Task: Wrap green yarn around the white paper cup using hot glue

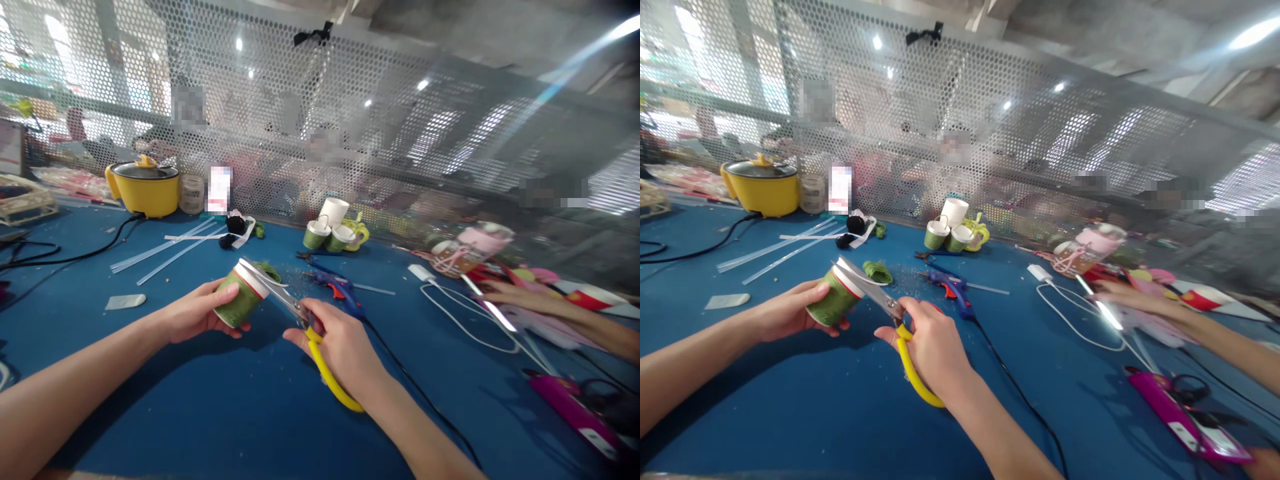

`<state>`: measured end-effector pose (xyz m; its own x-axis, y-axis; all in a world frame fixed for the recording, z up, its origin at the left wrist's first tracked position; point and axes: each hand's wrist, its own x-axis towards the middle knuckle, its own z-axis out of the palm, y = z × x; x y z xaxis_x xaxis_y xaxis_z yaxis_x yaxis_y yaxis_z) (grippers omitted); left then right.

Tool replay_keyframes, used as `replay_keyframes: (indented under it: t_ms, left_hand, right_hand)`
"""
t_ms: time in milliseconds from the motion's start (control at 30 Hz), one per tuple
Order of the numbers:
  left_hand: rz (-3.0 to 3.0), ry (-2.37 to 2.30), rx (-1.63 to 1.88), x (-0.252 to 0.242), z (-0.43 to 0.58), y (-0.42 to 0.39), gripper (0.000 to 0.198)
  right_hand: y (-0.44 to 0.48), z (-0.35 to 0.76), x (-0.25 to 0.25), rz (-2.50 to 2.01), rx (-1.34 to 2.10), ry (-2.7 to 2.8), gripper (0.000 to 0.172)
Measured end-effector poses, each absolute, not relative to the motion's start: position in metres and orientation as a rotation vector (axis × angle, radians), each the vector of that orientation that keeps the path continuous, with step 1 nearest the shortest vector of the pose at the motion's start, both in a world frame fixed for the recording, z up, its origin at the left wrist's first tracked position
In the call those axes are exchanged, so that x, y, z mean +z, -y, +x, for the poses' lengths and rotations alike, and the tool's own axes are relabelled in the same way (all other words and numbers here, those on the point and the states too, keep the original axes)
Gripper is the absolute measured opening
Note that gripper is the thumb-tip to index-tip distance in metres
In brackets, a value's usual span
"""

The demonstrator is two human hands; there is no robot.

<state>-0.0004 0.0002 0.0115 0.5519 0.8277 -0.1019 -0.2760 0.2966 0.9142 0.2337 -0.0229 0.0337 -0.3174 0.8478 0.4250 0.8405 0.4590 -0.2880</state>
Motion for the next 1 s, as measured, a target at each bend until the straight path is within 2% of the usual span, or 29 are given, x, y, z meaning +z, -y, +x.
replay_keyframes:
  t_ms: [167,267,533,767,867,1000]
  left_hand:
    - [1.049,-0.662,0.789,0.01,0.001,0.0,0.043]
    - [1.104,-0.715,0.801,0.01,0.003,0.003,0.044]
    - [1.125,-0.755,0.827,0.012,0.008,0.006,0.046]
    - [1.249,-0.833,0.833,0.014,0.002,0.001,0.056]
    - [1.145,-0.722,0.806,0.013,-0.003,-0.003,0.06]
    - [1.03,-0.601,0.749,0.008,-0.003,-0.004,0.055]
  right_hand:
    - [0.021,0.234,0.033,-1.406,0.113,2.22,0.046]
    - [0.021,0.234,0.031,-1.408,0.118,2.234,0.049]
    - [0.022,0.232,0.03,-1.425,0.098,2.222,0.041]
    - [0.022,0.234,0.032,-1.428,0.023,2.226,0.042]
    - [0.023,0.234,0.033,-1.428,0.038,2.227,0.04]
    - [0.024,0.233,0.034,-1.432,0.091,2.227,0.039]
